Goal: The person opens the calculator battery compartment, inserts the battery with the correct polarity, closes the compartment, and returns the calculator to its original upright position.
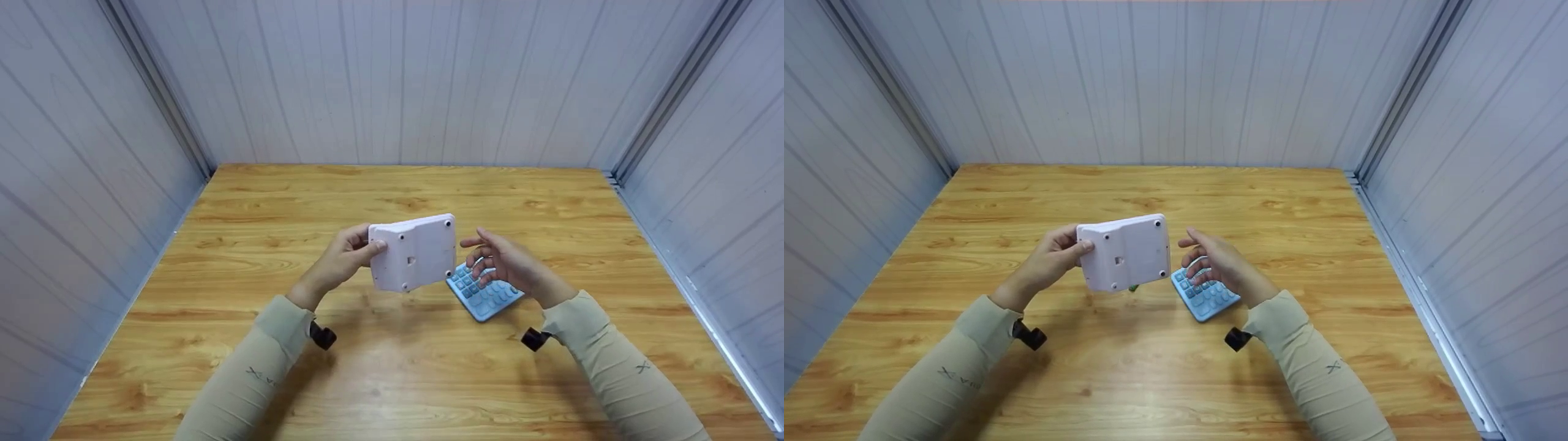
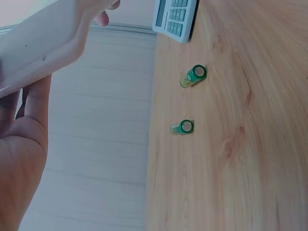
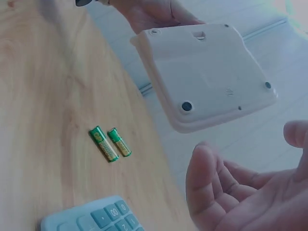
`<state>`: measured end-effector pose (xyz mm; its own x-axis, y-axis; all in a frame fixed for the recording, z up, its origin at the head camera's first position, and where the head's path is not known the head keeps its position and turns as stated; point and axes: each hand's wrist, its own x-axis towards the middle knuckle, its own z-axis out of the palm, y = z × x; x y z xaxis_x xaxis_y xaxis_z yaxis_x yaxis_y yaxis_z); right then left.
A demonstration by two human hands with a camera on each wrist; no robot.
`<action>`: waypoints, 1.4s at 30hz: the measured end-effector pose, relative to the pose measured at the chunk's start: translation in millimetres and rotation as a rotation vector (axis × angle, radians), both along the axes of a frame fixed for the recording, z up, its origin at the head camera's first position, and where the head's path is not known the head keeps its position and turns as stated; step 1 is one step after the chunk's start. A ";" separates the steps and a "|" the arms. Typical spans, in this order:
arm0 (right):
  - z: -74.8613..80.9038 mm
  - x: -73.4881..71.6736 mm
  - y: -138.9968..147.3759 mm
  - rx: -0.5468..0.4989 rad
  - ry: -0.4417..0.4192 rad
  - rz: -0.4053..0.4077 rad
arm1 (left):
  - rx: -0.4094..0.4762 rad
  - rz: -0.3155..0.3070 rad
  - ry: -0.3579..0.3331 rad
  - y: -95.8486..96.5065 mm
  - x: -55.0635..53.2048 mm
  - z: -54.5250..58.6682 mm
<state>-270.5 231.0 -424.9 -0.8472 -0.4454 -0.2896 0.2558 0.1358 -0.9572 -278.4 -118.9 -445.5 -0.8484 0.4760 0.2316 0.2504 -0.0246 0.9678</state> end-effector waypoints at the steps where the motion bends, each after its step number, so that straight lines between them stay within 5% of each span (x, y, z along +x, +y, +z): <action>1: 0.8 0.5 0.2 0.007 0.015 -0.012 | 0.007 -0.004 -0.009 0.4 -0.1 -0.4; 7: 2.2 6.2 -1.5 0.034 0.124 -0.095 | 0.079 -0.033 -0.072 6.2 -0.4 -1.3; 13: -0.8 10.7 -8.4 -0.044 0.197 -0.114 | 0.170 -0.071 -0.150 13.4 -2.0 -3.9; 28: -7.9 12.2 -24.7 -0.209 0.133 -0.124 | 0.249 -0.093 -0.256 28.5 0.1 -6.4; 42: -13.8 17.1 -30.9 -0.327 0.087 -0.053 | 0.292 -0.140 -0.294 39.1 -1.1 -8.7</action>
<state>-253.4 200.1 -438.7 -0.8871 -0.4571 -0.0644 0.1696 -0.1930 -0.9664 -279.5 -79.8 -454.3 -0.8303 0.5415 0.1317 -0.0600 -0.3219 0.9449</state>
